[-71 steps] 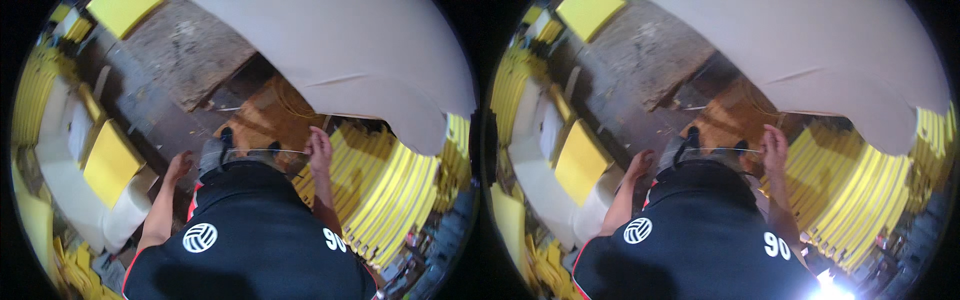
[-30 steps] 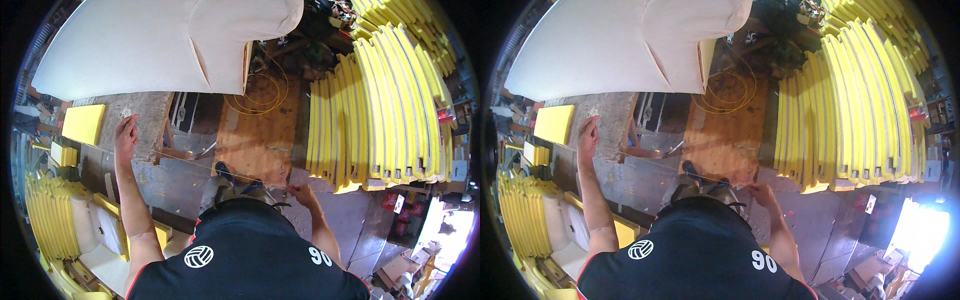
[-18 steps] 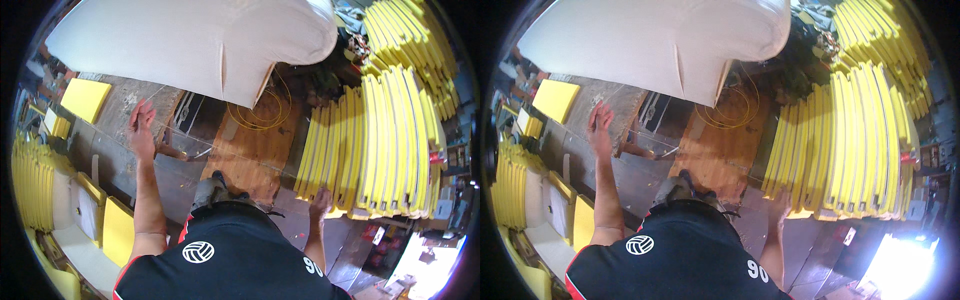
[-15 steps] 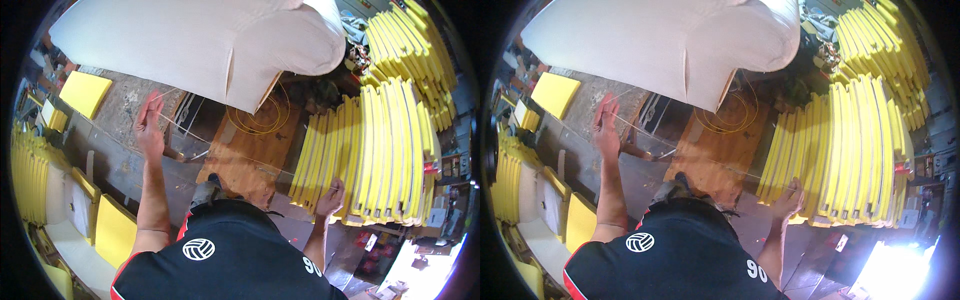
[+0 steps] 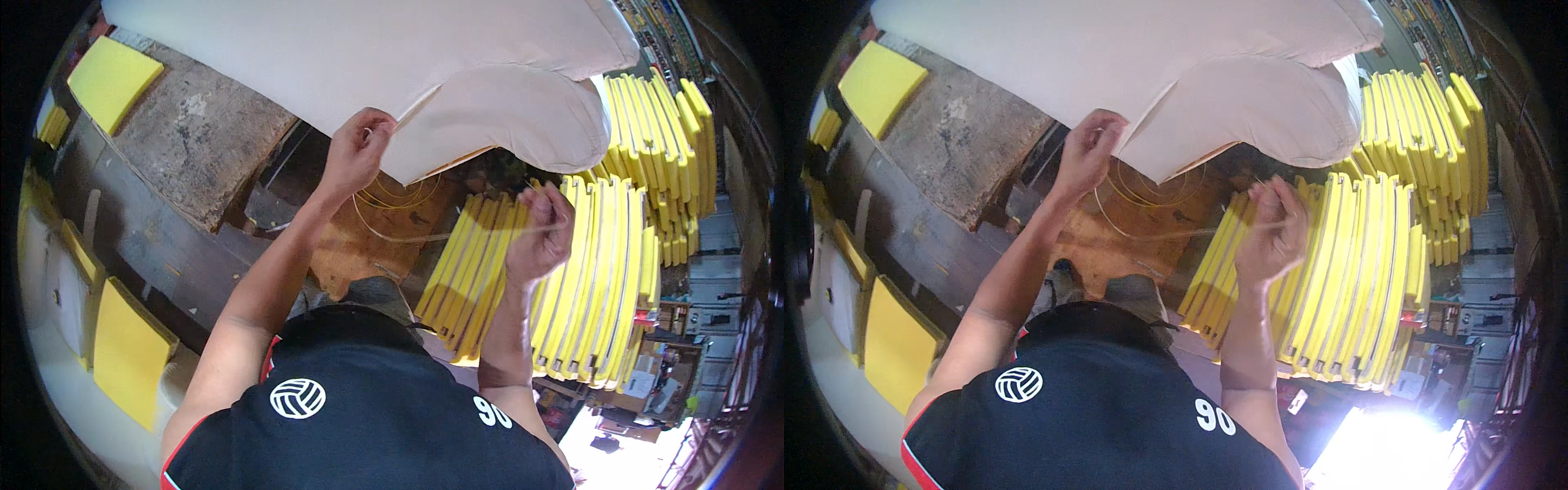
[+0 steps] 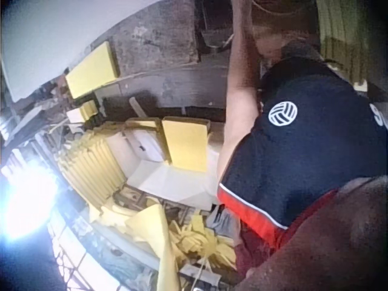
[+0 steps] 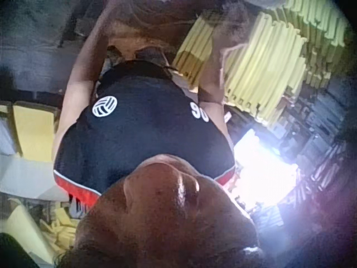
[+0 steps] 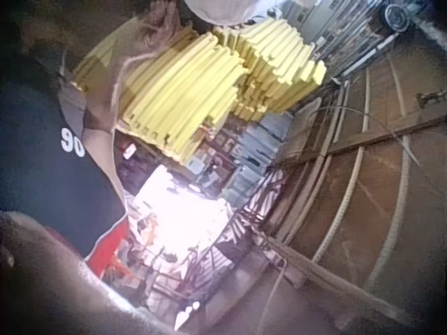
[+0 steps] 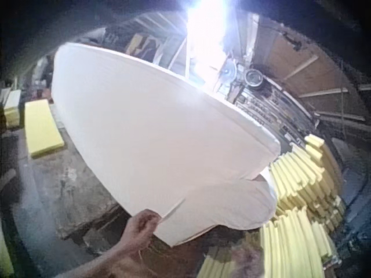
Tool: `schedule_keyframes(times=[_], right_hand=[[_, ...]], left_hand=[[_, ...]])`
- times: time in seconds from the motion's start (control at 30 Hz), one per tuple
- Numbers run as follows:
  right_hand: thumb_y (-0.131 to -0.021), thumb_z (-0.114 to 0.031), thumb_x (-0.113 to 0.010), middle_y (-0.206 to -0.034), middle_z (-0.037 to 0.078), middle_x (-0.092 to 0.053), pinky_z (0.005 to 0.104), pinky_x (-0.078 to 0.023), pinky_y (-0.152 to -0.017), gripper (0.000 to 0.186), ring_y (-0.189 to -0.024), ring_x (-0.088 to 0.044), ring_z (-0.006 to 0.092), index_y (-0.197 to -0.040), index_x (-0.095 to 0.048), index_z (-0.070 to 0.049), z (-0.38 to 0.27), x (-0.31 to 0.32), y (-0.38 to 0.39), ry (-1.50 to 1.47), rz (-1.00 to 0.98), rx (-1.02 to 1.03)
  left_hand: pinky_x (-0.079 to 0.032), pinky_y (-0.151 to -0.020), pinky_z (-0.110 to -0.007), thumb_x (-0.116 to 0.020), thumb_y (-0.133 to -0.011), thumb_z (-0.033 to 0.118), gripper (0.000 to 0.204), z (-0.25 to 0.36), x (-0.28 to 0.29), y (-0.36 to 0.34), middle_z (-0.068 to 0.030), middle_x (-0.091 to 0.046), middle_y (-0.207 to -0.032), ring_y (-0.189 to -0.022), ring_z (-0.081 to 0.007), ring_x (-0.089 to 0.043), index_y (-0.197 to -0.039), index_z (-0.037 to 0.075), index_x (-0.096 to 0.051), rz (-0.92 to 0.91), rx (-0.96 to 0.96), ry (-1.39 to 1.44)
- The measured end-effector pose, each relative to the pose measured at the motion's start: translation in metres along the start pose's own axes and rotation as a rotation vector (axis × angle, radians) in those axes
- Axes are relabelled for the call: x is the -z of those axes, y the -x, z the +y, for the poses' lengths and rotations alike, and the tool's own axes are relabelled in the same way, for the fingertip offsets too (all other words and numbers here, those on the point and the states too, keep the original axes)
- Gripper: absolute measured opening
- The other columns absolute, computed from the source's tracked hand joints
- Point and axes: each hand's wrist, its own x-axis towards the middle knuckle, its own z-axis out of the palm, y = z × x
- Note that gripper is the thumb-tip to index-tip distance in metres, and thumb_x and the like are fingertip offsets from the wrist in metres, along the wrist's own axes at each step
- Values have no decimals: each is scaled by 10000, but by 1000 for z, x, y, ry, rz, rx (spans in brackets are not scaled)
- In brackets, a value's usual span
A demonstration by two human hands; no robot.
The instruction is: The person hand-sews a white cushion cover using a needle and thread, stitching along the edge of the cushion. The person works continuously on the seam, pulling the thread through the fabric and adjusting the cover as needed.
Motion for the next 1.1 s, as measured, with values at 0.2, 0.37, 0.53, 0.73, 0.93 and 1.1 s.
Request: schedule_keyframes(times=[0.2,0.37,0.53,0.73,0.93,1.1], right_hand=[[-1000,-88,-687,-994,104,-742,285,-595,-821,142,-911,-723,156,-1087,-683,24,24,-69,-32,-187,-162,-56],[-1000,-63,-676,-1024,119,-744,292,-571,-830,130,-948,-716,166,-1102,-695,15,55,-94,-44,-116,-287,-1],[-970,-7,-677,-1050,162,-733,349,-566,-856,122,-969,-715,267,-1087,-705,14,74,-109,-62,-18,-420,237],[-944,34,-671,-1074,162,-734,386,-582,-860,176,-990,-720,320,-1112,-712,4,85,-129,-74,4,-483,516],[-920,28,-697,-1074,148,-751,381,-594,-855,198,-987,-729,314,-1109,-726,-20,96,-137,-75,117,-490,627],[-910,26,-702,-1062,136,-757,381,-596,-845,206,-966,-734,312,-1106,-726,-28,98,-139,-78,175,-478,674]], left_hand=[[-566,-678,-417,-627,-982,160,373,-59,-28,-17,-130,-718,-960,-751,-304,-703,-1353,197,-639,70,-324,-341],[-583,-649,-444,-633,-938,100,671,-58,-42,-12,-92,-747,-965,-724,-335,-711,-1555,269,-429,0,-221,-501],[-601,-644,-453,-653,-859,54,857,-62,-60,-26,-87,-751,-1095,-760,-330,-724,-1608,291,-313,18,-259,-541],[-606,-647,-454,-624,-868,36,869,-79,-71,-39,-115,-744,-1131,-778,-334,-730,-1621,298,-278,90,-393,-560],[-605,-610,-430,-593,-937,92,805,-78,-65,-48,-116,-723,-898,-733,-311,-729,-1623,348,-259,-15,-255,-798],[-606,-594,-403,-600,-950,109,801,-87,-63,-56,-84,-680,-806,-704,-275,-722,-1618,388,-258,11,-296,-838]])
